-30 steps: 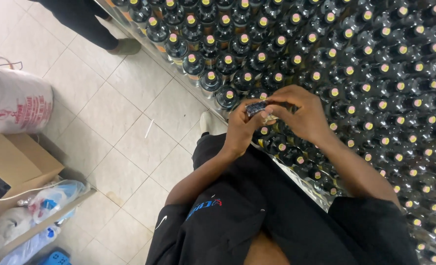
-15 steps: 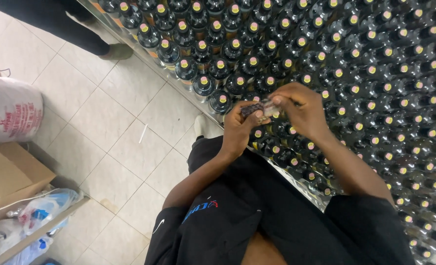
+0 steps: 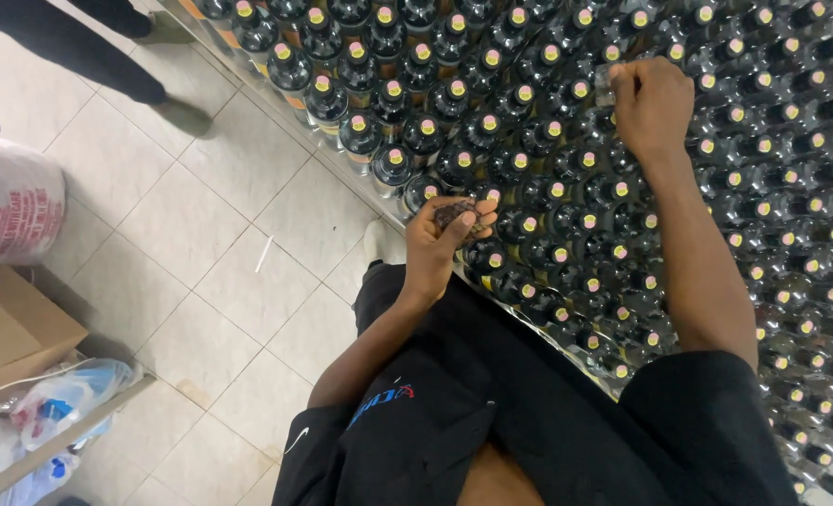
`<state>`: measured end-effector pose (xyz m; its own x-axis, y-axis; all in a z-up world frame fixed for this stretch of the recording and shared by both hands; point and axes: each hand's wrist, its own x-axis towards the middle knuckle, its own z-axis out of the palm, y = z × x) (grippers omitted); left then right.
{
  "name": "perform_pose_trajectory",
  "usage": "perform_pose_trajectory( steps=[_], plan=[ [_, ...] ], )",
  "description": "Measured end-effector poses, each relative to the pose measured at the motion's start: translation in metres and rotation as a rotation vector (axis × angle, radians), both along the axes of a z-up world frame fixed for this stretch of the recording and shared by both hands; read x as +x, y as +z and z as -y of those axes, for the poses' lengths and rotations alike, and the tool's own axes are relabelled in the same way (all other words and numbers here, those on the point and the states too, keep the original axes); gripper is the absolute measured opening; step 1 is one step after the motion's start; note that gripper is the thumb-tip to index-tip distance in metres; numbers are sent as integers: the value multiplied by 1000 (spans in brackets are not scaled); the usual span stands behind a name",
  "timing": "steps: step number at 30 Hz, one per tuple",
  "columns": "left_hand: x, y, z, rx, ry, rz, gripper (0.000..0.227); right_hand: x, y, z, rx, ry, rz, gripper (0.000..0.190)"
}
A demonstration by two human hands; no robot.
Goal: The person stands in front of a large display of dark bottles and repeatedly applies small, round, pinkish caps to the bottle tops. They hold a small container of caps in their left hand and use their right hand to pick up and place each cap onto a bottle.
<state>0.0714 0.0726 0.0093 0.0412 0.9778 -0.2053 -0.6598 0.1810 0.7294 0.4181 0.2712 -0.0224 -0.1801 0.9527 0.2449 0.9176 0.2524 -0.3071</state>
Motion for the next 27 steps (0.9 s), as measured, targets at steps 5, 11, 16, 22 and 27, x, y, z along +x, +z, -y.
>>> perform_pose_trajectory(
  steps=[5, 11, 16, 22, 27],
  plan=[
    [-3, -3, 0, -18, 1, 2, 26, -1, -3, -7, -22, -58, 57, 74],
    [-5, -4, 0, -31, -5, 0, 26, 1, -15, -11, -50, -35, 39, 79],
    [-3, -4, 0, -11, -7, 7, 25, -14, -10, -11, -134, -45, 44, 76],
    [-3, -3, -1, -31, -29, -1, 22, -39, -3, -5, -128, 29, 153, 58],
    [-2, -2, 0, -16, -55, -12, 24, -39, -19, -7, -227, -43, 158, 51]
  ],
)
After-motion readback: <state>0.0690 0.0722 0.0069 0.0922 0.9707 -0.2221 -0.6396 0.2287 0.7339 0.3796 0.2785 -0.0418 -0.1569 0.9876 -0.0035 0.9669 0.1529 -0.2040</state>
